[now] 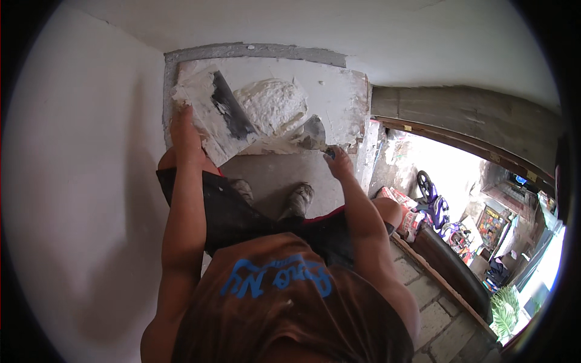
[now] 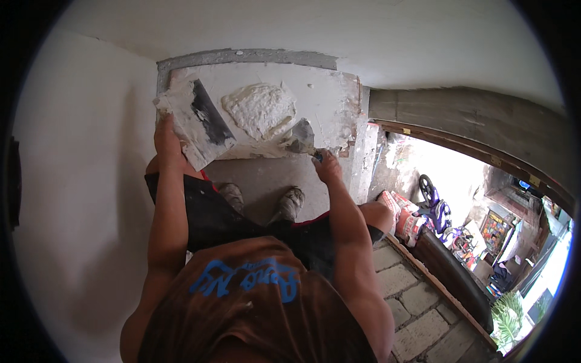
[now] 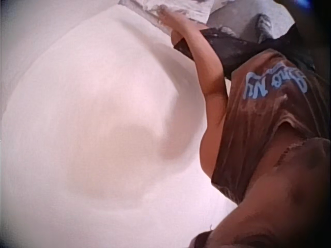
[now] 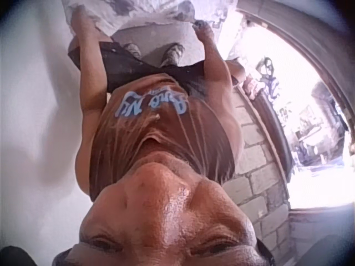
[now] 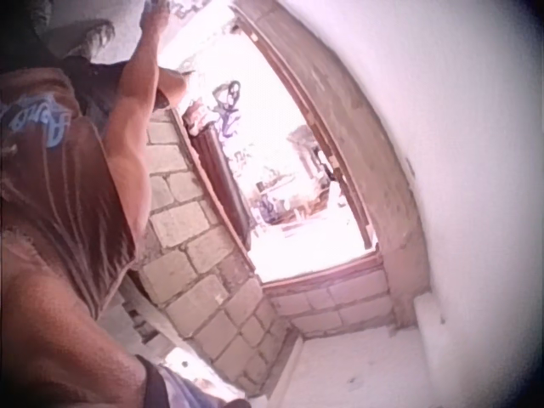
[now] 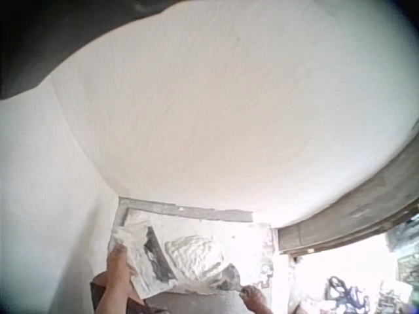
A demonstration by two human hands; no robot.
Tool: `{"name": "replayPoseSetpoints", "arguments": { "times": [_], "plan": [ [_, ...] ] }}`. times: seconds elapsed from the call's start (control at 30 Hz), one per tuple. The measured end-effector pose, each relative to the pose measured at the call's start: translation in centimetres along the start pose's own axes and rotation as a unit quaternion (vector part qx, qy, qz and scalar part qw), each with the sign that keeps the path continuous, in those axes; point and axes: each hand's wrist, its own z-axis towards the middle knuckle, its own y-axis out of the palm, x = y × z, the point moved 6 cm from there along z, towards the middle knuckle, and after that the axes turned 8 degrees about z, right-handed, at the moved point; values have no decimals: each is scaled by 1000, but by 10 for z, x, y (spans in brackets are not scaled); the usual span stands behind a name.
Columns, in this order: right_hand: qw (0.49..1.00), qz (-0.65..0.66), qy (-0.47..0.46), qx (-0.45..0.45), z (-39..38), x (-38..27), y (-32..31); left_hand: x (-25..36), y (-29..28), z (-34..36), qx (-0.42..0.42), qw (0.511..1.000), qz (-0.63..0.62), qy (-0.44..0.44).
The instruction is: The person is applying plaster to a wall and ceiling using a trowel and a putty knife.
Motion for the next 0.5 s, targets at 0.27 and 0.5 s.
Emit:
{"name": "replayPoseSetpoints", "arguments": {
  "times": [0.27,0.5],
  "plan": [
    [987,138,-27,72,17,-38,50,2,0,3,-24,996,75,37],
    [945,308,-67,89,-23,-98,-19,-3,1,18,-42,993,97,62]
  ]
}}
